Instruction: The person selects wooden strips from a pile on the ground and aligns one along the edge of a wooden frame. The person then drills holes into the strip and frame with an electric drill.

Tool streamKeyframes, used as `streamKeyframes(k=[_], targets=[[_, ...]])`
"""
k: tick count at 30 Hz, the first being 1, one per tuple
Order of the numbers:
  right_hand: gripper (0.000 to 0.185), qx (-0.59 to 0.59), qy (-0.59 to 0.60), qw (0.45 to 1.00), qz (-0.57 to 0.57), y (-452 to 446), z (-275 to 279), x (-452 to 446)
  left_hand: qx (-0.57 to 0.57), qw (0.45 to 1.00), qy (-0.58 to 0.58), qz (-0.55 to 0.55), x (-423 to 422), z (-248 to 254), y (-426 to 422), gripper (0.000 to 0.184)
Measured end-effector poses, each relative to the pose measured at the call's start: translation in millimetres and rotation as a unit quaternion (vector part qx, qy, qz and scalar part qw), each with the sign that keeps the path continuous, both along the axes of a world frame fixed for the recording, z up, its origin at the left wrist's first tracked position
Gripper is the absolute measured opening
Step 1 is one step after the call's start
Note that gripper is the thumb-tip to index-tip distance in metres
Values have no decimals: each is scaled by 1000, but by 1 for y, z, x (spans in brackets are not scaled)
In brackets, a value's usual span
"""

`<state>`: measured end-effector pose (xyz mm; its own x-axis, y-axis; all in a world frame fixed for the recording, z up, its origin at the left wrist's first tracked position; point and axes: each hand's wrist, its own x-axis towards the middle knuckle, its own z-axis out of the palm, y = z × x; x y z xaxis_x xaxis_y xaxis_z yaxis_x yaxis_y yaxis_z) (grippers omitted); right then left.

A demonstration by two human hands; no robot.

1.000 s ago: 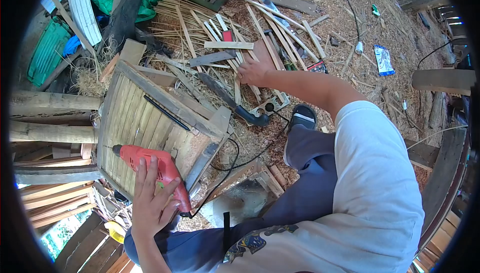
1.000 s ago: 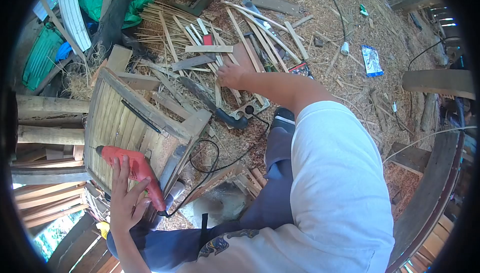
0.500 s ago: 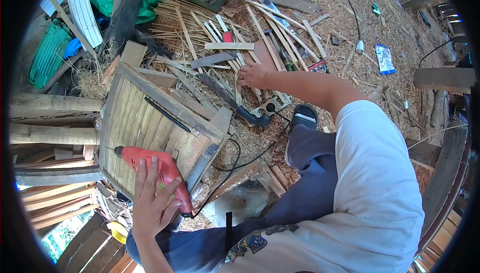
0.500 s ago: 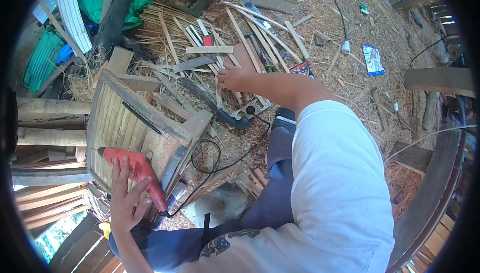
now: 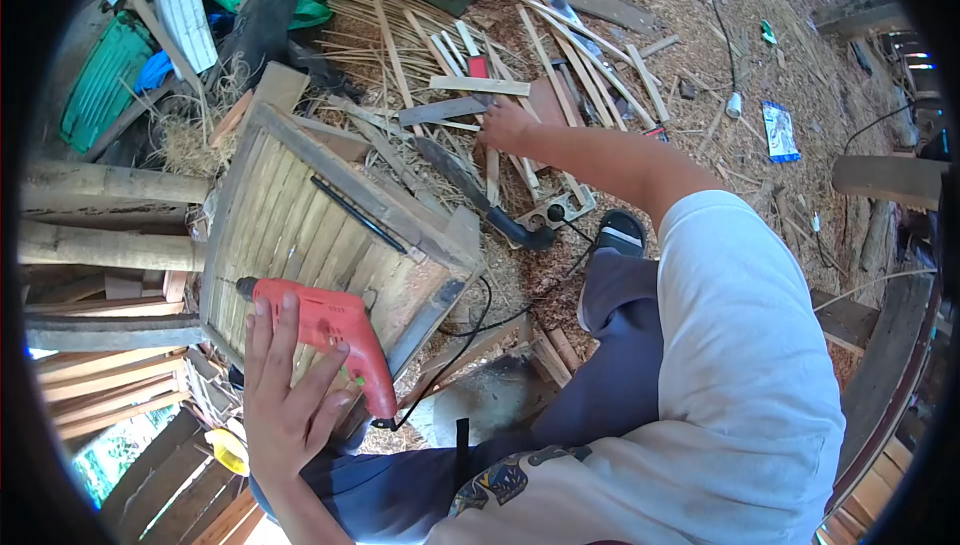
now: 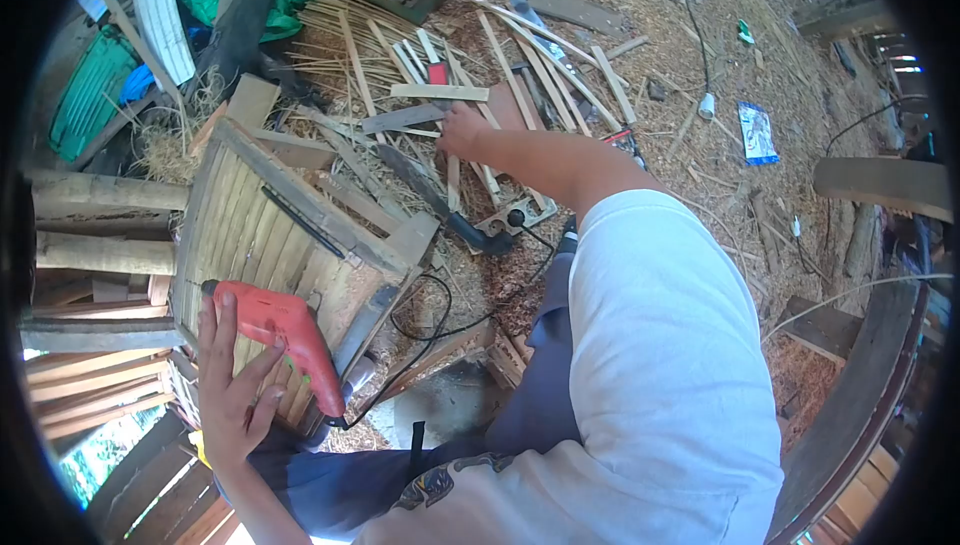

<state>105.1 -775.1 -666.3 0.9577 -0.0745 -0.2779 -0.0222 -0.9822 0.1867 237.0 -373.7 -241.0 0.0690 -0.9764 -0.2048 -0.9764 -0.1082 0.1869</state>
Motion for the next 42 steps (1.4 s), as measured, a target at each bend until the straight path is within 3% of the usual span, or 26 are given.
streamKeyframes(k=[3,7,8,11,14,17,18,22,25,26,33,39,40,42], targets=[[24,88,31,993,-78,-1,14,6,-24,999,11,18,7,1,0,40],[26,185,-17,967,-173,-8,32,-8,-9,1000,10,29,9,3,-1,40],[28,227,-29,946,-229,-5,47,-18,-12,1000,9,24,8,3,-1,40],[34,402,-168,846,-306,-13,-6,-25,-17,1000,10,13,4,2,-3,40],[40,410,-244,787,-391,-2,19,-35,-16,1000,10,5,0,1,-7,39],[29,517,-270,642,-497,-1,2,-32,-13,1000,9,-6,-4,-1,-14,39],[22,635,-238,506,-533,-7,6,-32,-9,1000,8,-8,-5,-3,-15,39],[17,740,-258,355,-509,-23,18,-35,-7,1000,6,-17,-6,-12,-21,39],[24,839,-172,208,-472,-42,33,-50,-9,1000,15,7,-7,-18,-23,36],[27,826,-190,261,-461,-44,38,-56,-6,1000,10,5,-5,-20,-22,36],[18,793,-257,307,-460,-61,48,-80,-8,1000,15,25,3,-23,-19,35],[16,661,-283,556,-417,-10,32,-44,-1,1000,1,11,-1,-16,-18,37],[22,705,-242,512,-426,1,25,-36,3,1000,-6,11,-1,-14,-18,38],[26,642,-217,583,-448,11,20,-19,18,1000,2,20,1,-11,-14,38]])
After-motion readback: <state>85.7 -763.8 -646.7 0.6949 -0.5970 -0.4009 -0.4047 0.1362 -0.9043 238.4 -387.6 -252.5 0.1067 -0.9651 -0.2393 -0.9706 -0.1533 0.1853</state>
